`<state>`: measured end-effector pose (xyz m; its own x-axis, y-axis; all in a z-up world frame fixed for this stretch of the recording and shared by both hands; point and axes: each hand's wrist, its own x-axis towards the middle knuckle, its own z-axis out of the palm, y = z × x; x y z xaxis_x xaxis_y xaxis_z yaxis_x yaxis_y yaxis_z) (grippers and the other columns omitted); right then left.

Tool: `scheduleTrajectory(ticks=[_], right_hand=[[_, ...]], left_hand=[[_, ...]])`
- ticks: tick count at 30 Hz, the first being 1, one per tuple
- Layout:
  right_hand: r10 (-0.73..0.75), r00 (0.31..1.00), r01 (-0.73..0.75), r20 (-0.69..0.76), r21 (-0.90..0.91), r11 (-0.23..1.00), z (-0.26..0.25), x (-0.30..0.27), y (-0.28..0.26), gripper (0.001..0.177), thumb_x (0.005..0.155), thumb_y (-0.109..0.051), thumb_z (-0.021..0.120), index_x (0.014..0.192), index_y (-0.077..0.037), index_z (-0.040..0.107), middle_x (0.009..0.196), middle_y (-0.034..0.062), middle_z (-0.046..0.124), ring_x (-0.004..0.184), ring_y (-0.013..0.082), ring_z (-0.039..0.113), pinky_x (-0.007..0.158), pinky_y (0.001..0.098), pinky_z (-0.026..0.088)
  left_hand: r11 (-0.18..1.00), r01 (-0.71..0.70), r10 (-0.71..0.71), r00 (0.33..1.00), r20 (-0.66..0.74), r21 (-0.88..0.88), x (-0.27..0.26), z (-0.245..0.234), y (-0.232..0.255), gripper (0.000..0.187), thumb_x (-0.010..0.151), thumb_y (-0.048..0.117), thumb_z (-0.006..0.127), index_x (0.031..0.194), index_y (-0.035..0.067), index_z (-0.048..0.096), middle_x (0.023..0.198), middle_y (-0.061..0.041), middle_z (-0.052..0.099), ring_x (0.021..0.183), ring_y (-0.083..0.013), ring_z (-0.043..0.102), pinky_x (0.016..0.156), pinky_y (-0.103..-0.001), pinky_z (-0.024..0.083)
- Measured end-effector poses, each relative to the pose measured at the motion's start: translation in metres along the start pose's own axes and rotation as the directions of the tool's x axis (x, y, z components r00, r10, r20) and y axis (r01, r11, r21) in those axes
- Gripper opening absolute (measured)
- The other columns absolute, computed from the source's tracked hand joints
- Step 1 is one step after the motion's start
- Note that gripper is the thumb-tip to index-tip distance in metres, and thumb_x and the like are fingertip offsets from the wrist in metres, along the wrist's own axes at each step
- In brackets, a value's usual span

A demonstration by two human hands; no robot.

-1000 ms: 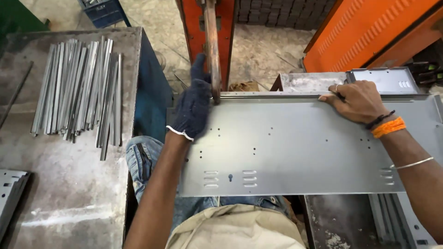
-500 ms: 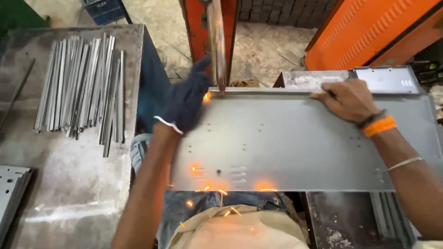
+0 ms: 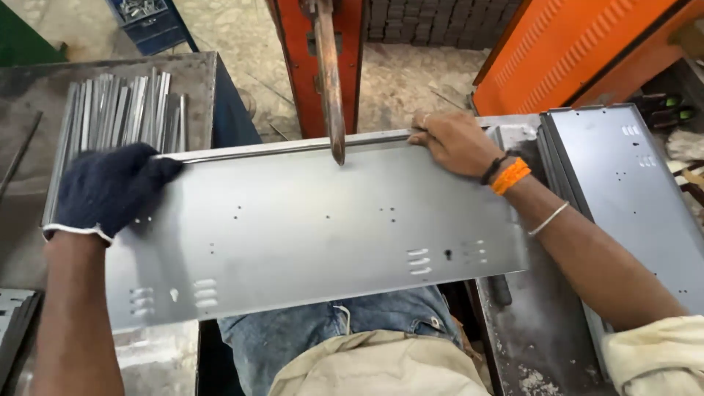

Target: Spot welding metal support strips onto a larger metal sheet to assemble industrial components.

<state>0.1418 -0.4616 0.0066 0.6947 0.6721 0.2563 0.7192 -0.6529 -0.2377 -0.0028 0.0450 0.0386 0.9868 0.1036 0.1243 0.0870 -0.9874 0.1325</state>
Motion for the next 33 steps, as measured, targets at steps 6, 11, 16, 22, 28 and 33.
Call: scheduleTrajectory(ticks=[6,11,16,22,28,33], right_hand=[[-0.043,0.993,0.049,-0.111,0.058,0.997,0.017,0.011,-0.032,0.015,0.099,-0.016,0.061,0.095,-0.002,0.058,0.075,0.0188,0.063,0.073,0.0391,0.063,0.067,0.0517,0.044],[-0.053,0.996,0.062,-0.074,0.117,0.991,0.014,0.017,-0.058,0.015,0.097,-0.016,0.064,0.093,-0.003,0.058,0.069,0.0181,0.062,0.068,0.0389,0.063,0.063,0.0506,0.044],[-0.06,0.996,0.068,-0.072,0.116,0.991,0.019,0.015,-0.056,0.017,0.097,-0.015,0.066,0.087,-0.004,0.057,0.067,0.0179,0.061,0.064,0.037,0.063,0.061,0.0486,0.043],[-0.006,0.999,0.009,-0.034,0.093,0.996,0.022,0.016,-0.063,0.022,0.098,-0.013,0.065,0.083,-0.003,0.052,0.066,0.017,0.06,0.057,0.0348,0.06,0.058,0.0472,0.041],[-0.03,0.997,0.037,-0.073,0.094,0.995,0.02,0.021,-0.069,0.022,0.098,-0.023,0.065,0.091,-0.003,0.058,0.067,0.0176,0.063,0.061,0.0369,0.063,0.059,0.0488,0.044],[-0.021,0.999,0.017,0.045,0.082,0.996,0.013,0.021,-0.067,0.029,0.102,-0.028,0.063,0.095,0.0,0.061,0.083,0.0229,0.067,0.081,0.0426,0.065,0.073,0.0521,0.049]], left_hand=[[0.834,-0.55,0.459,0.72,-0.521,-0.025,0.009,-0.003,0.11,0.04,0.081,0.035,0.081,0.114,0.012,0.075,0.114,-0.019,0.071,0.1,-0.0394,0.068,0.088,-0.049,0.051],[0.824,-0.484,0.441,0.875,-0.2,-0.297,0.022,0.037,0.164,0.025,0.095,0.036,0.072,0.103,0.013,0.074,0.086,-0.016,0.073,0.078,-0.0365,0.07,0.069,-0.049,0.053],[0.854,-0.477,0.439,0.875,-0.205,-0.207,0.022,0.044,0.171,0.028,0.096,0.039,0.069,0.091,0.012,0.071,0.072,-0.017,0.069,0.067,-0.0385,0.068,0.061,-0.053,0.05],[0.885,-0.438,0.415,0.896,-0.158,-0.159,0.023,0.036,0.173,0.021,0.091,0.036,0.071,0.087,0.016,0.072,0.068,-0.016,0.069,0.065,-0.0378,0.069,0.061,-0.054,0.051],[0.901,-0.42,0.408,0.905,-0.122,-0.108,0.03,0.042,0.163,0.034,0.092,0.046,0.07,0.08,0.015,0.074,0.074,-0.015,0.071,0.068,-0.0377,0.07,0.061,-0.053,0.052],[0.898,-0.397,0.373,0.915,-0.154,-0.187,0.027,0.035,0.153,0.045,0.092,0.06,0.067,0.086,0.017,0.079,0.071,-0.018,0.07,0.065,-0.0397,0.069,0.061,-0.051,0.053]])
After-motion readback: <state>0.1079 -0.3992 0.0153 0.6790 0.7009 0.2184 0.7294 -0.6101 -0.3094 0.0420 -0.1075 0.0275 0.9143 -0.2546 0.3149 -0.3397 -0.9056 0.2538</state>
